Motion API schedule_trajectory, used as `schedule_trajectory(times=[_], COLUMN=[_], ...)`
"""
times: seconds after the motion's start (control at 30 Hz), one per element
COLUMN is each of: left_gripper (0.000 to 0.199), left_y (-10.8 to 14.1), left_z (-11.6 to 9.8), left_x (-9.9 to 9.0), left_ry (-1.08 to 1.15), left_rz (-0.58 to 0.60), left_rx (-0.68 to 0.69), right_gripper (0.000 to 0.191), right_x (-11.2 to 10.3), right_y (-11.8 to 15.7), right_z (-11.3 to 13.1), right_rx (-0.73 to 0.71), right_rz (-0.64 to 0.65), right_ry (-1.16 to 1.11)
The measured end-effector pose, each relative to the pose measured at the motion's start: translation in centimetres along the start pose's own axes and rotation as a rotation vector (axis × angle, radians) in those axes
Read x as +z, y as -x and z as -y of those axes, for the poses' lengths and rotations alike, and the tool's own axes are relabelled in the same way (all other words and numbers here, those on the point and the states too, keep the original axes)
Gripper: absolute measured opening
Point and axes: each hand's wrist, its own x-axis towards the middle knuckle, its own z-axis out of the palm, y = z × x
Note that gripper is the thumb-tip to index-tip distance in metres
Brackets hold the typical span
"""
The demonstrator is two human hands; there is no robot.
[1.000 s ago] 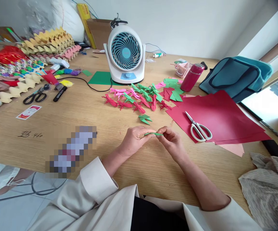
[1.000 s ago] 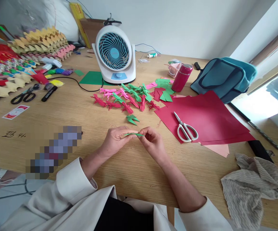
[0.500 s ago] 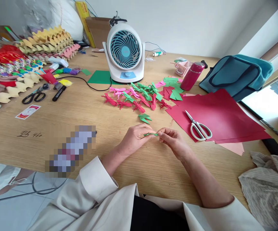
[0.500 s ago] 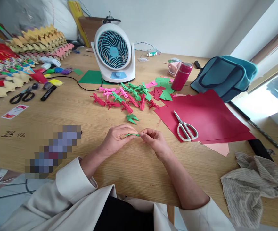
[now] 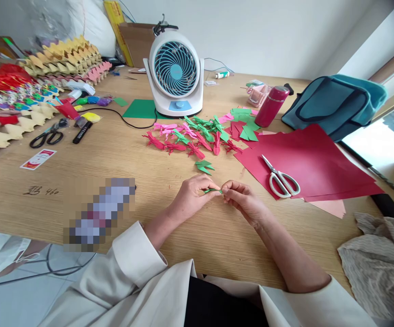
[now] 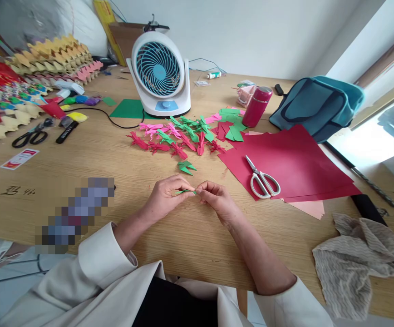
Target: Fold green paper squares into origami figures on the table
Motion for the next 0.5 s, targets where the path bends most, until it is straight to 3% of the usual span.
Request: schedule_trajectory(times=[0.5], left_gripper=[0.010], left_y=[0.07], left_z=[0.05], left_x=[-0.26], left_ry=[-0.160], left_rz=[-0.008], left_rx=[0.132], right_gripper=[0.036], right_x=[-0.56], right_y=[-0.36], right_z=[-0.07], right_rx=[0.071], right_rz=[0.070], right_ry=[-0.046])
